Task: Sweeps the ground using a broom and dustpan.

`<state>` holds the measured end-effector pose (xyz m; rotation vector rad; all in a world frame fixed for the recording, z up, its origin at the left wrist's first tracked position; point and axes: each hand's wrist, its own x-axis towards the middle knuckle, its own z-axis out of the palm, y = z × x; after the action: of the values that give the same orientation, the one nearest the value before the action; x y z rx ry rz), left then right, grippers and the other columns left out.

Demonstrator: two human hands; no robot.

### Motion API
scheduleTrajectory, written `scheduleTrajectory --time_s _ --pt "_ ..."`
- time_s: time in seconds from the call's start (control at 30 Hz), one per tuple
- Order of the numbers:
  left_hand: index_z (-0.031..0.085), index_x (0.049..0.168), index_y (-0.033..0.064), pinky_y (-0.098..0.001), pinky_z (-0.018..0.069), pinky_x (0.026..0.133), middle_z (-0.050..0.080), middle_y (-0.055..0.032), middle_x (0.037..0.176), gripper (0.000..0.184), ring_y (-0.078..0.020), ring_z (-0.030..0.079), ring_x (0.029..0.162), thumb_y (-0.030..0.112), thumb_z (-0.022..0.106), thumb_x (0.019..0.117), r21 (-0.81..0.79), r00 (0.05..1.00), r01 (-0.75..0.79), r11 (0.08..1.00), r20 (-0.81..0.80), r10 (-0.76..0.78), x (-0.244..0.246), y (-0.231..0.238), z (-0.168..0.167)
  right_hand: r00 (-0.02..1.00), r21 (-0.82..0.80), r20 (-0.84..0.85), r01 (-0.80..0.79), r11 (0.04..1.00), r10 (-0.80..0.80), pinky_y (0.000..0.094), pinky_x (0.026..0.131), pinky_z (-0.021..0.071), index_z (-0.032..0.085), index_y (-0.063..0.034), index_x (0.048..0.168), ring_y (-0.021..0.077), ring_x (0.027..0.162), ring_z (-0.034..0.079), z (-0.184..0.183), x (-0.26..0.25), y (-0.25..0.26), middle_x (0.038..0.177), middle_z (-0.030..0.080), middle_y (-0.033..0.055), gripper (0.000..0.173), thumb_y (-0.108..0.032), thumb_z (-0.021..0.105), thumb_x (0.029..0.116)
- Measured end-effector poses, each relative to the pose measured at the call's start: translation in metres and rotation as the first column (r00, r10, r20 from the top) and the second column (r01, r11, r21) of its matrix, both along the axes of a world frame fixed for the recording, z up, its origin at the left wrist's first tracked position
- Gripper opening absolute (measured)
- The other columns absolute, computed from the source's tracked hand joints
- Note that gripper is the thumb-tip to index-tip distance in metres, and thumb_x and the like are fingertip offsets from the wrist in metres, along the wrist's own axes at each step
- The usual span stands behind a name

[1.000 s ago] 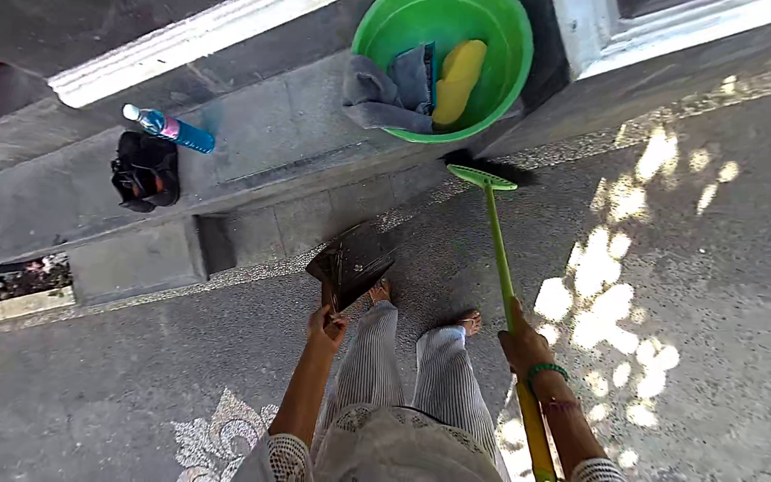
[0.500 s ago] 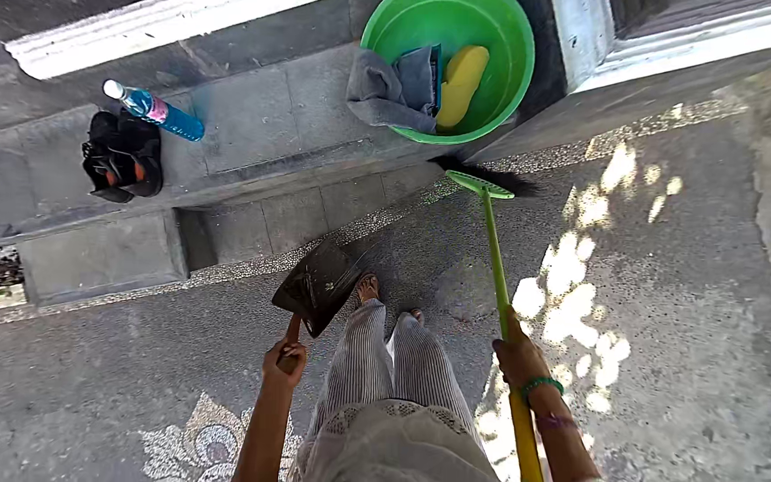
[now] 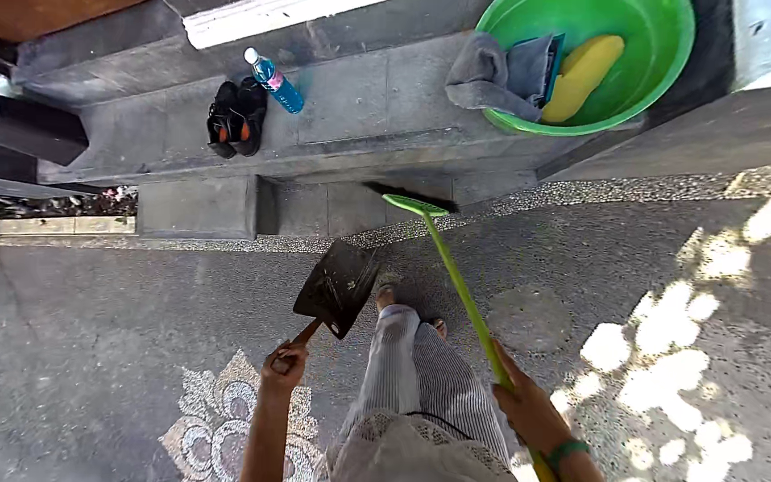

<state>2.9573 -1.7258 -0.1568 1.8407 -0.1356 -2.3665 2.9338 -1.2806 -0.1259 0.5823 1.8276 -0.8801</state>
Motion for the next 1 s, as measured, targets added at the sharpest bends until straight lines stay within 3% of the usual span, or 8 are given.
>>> scheduleTrajectory --time_s 0.1,0.2,0.47,0.6,0.7,0.8,0.87,1.0 --pt "0.052 0.076 0.0076 -0.0199 0.0495 0.044 0.056 -0.0040 0.057 0.039 -0.0118 0.057 0.045 0.024 0.033 0.1051 -0.014 0.999 -0.047 0.999 0.012 0.048 0.005 -0.027 0.001 0.996 0.147 -0.081 0.053 0.988 -0.042 0.0545 0.059 0.0545 0.009 -0.0273 0.167 0.0349 0.062 0.064 0.016 0.008 0.015 0.094 0.067 0.0271 0.084 -0.009 0.055 0.0998" --pt "0.052 0.078 0.0080 -0.0196 0.0491 0.043 0.056 -0.0041 0.057 0.037 -0.0115 0.056 0.044 0.025 0.033 0.1047 -0.020 0.997 -0.080 0.997 0.018 0.080 0.003 -0.060 -0.006 0.996 0.257 -0.085 0.059 0.965 -0.038 0.0548 0.063 0.0558 0.007 -0.0232 0.167 0.0378 0.067 0.066 -0.012 -0.017 -0.007 0.099 0.067 0.0301 0.082 -0.011 0.055 0.1018" --pt "0.047 0.089 0.0089 -0.0186 0.0460 0.040 0.052 -0.0032 0.059 0.024 -0.0093 0.051 0.042 0.022 0.035 0.1052 -0.051 0.987 -0.133 0.990 0.086 0.137 -0.026 -0.161 -0.019 0.982 0.180 0.021 -0.188 0.966 0.187 0.0579 0.088 0.0549 0.010 -0.0218 0.167 0.0459 0.101 0.068 -0.086 -0.044 -0.224 0.125 0.062 0.0334 0.082 -0.015 0.058 0.1022" --pt "0.047 0.089 0.0076 -0.0189 0.0465 0.040 0.053 -0.0045 0.059 0.023 -0.0098 0.052 0.042 0.021 0.035 0.1045 -0.009 0.988 -0.126 0.992 0.093 0.127 -0.030 -0.222 -0.020 0.986 0.069 -0.063 -0.153 0.986 0.157 0.0568 0.071 0.0559 0.018 -0.0200 0.166 0.0399 0.078 0.068 -0.041 -0.019 -0.283 0.115 0.065 0.0327 0.079 -0.009 0.058 0.0992" --pt "0.047 0.087 0.0065 -0.0189 0.0463 0.039 0.052 -0.0045 0.056 0.025 -0.0100 0.052 0.041 0.019 0.034 0.1037 0.002 0.990 -0.098 0.995 0.097 0.098 -0.029 -0.269 -0.016 0.990 0.021 -0.097 -0.102 0.995 0.103 0.0527 0.061 0.0560 0.013 -0.0196 0.167 0.0329 0.068 0.065 0.007 -0.008 -0.313 0.111 0.065 0.0279 0.078 -0.013 0.052 0.1003" --pt "0.047 0.086 0.0081 -0.0176 0.0454 0.039 0.051 -0.0027 0.056 0.024 -0.0085 0.051 0.040 0.019 0.034 0.1032 0.005 0.992 -0.094 0.996 0.080 0.094 -0.032 -0.304 -0.028 0.979 0.102 -0.170 -0.093 0.990 0.110 0.0588 0.065 0.0549 0.016 -0.0198 0.167 0.0386 0.071 0.066 -0.018 -0.031 -0.362 0.107 0.066 0.0308 0.077 -0.013 0.056 0.1014" --pt "0.046 0.086 0.0088 -0.0190 0.0468 0.041 0.050 -0.0027 0.057 0.024 -0.0092 0.052 0.043 0.019 0.034 0.1042 -0.029 0.993 -0.062 0.998 0.097 0.064 -0.038 -0.313 -0.042 0.982 0.142 -0.103 -0.140 0.980 0.156 0.0645 0.082 0.0539 0.018 -0.0187 0.166 0.0471 0.091 0.069 -0.051 -0.056 -0.390 0.121 0.064 0.0346 0.076 -0.011 0.057 0.1020" --pt "0.045 0.087 0.0092 -0.0195 0.0468 0.042 0.049 -0.0025 0.058 0.023 -0.0095 0.050 0.043 0.019 0.034 0.1041 -0.088 0.990 -0.028 0.996 0.137 0.040 -0.059 -0.325 -0.061 0.977 0.107 0.043 -0.212 0.971 0.208 0.0518 0.064 0.0567 0.014 -0.0268 0.167 0.0336 0.068 0.066 -0.048 -0.036 -0.387 0.107 0.066 0.0276 0.079 -0.015 0.058 0.1024"
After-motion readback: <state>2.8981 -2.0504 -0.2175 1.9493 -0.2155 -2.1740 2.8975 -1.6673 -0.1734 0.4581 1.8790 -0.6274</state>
